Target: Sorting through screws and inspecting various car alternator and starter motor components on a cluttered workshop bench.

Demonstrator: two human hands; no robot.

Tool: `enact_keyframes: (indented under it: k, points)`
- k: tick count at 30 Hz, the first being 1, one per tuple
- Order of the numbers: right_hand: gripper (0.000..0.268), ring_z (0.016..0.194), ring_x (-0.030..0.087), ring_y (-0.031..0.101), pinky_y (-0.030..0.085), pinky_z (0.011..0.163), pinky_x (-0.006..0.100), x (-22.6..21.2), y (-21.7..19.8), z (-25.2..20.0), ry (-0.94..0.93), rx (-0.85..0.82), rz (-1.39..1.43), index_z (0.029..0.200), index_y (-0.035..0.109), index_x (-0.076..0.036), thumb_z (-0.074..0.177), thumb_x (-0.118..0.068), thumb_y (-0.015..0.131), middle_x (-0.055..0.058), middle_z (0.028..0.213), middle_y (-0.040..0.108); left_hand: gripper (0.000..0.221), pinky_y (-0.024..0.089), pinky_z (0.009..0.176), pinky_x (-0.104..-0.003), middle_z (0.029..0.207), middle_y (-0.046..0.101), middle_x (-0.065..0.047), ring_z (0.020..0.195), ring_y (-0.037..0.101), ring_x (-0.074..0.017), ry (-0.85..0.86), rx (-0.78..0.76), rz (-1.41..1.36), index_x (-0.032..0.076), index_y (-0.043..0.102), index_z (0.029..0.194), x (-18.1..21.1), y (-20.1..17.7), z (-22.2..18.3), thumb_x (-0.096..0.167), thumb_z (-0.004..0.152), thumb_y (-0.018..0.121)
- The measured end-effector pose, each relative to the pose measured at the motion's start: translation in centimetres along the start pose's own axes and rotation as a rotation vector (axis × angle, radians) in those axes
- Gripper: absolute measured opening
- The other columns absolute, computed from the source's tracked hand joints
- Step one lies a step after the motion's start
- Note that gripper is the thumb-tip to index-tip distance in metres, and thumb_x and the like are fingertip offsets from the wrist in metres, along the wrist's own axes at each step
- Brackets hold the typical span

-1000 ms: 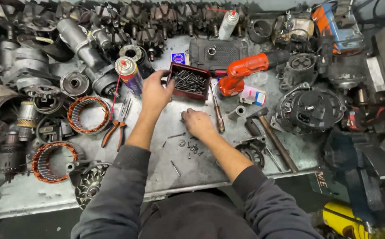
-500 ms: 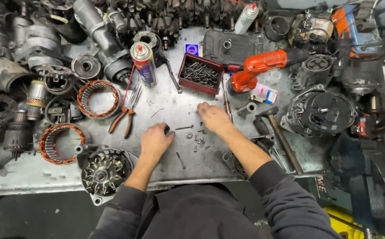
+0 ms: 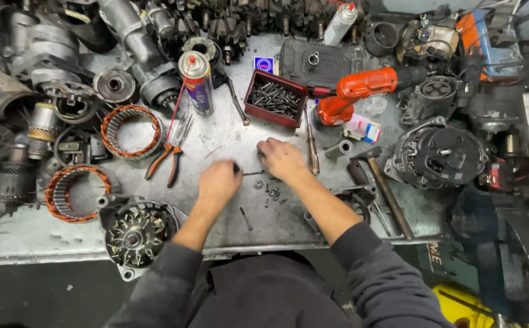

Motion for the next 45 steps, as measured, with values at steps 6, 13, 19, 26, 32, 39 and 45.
enact_keyframes:
  k: [6,13,19,26,32,39,45]
  points:
    - [0.012,0.084,0.036,0.070,0.057,0.071,0.050,-0.1,2.8,0.2,0.138,-0.113,-0.020,0.103,0.065,-0.014,0.092,-0.018,0.062,0.012,0.104,0.066,0.027,0.055,0.075,-0.052,0.096,0.072,-0.017,0.088,0.069,-0.0406,0.116,0.354,-0.156,0.007,0.072,0.101,8.8,-9.3,5.8,0.032,0.092,0.068]
    - [0.027,0.084,0.032,0.071,0.057,0.074,0.048,0.1,2.4,-1.2,0.090,-0.137,-0.098,0.111,0.062,-0.011,0.085,-0.019,0.065,0.010,0.105,0.065,0.027,0.056,0.079,-0.048,0.100,0.072,-0.012,0.092,0.070,-0.0373,0.104,0.439,-0.297,0.009,0.073,0.104,5.4,-7.3,1.7,0.032,0.091,0.069]
    - [0.044,0.095,0.037,0.068,0.056,0.080,0.049,2.2,-6.1,1.4,0.146,0.259,0.031,0.120,0.063,-0.009,0.085,-0.032,0.074,0.015,0.117,0.067,0.027,0.055,0.081,-0.049,0.102,0.071,-0.012,0.093,0.069,-0.0371,-0.006,0.167,-0.206,0.011,0.076,0.105,1.0,-2.1,-1.9,0.031,0.087,0.072]
    - [0.039,0.102,0.034,0.067,0.055,0.087,0.047,2.1,-0.9,-1.7,0.088,-0.032,-0.011,0.115,0.066,-0.013,0.080,-0.027,0.076,0.014,0.105,0.068,0.027,0.055,0.083,-0.046,0.103,0.068,-0.009,0.099,0.068,-0.0332,0.169,0.076,-0.068,0.013,0.076,0.103,2.1,0.4,-0.8,0.031,0.083,0.077]
    - [0.034,0.097,0.036,0.068,0.055,0.084,0.048,0.7,0.8,-4.8,0.211,-0.080,0.118,0.115,0.067,-0.010,0.082,-0.020,0.072,0.015,0.103,0.068,0.045,0.054,0.080,-0.046,0.103,0.066,-0.012,0.097,0.064,-0.0334,0.482,0.100,-0.052,0.014,0.077,0.113,5.3,0.2,-0.9,0.014,0.068,0.072]
    - [0.023,0.101,0.036,0.068,0.056,0.090,0.046,2.1,1.0,-4.3,0.223,-0.170,0.071,0.109,0.067,-0.009,0.088,-0.019,0.071,0.015,0.104,0.068,0.020,0.056,0.085,-0.044,0.100,0.066,-0.010,0.102,0.067,-0.0312,0.526,-0.123,0.098,0.013,0.076,0.095,5.3,4.2,1.1,0.011,0.085,0.059]
    - [0.036,0.103,0.037,0.069,0.055,0.087,0.046,2.7,-11.4,-0.5,0.494,0.103,0.367,0.114,0.066,-0.007,0.088,-0.031,0.078,0.016,0.108,0.072,0.017,0.057,0.083,-0.046,0.101,0.068,-0.014,0.097,0.069,-0.0356,0.498,-0.168,0.095,0.007,0.074,0.093,5.3,4.6,1.1,0.008,0.084,0.059]
Point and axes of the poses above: each hand's wrist, its own z-axis towards the middle knuckle, its own y-axis out of the palm, x = y × z, the point moved 5 cm from there along z, towards the middle knuckle
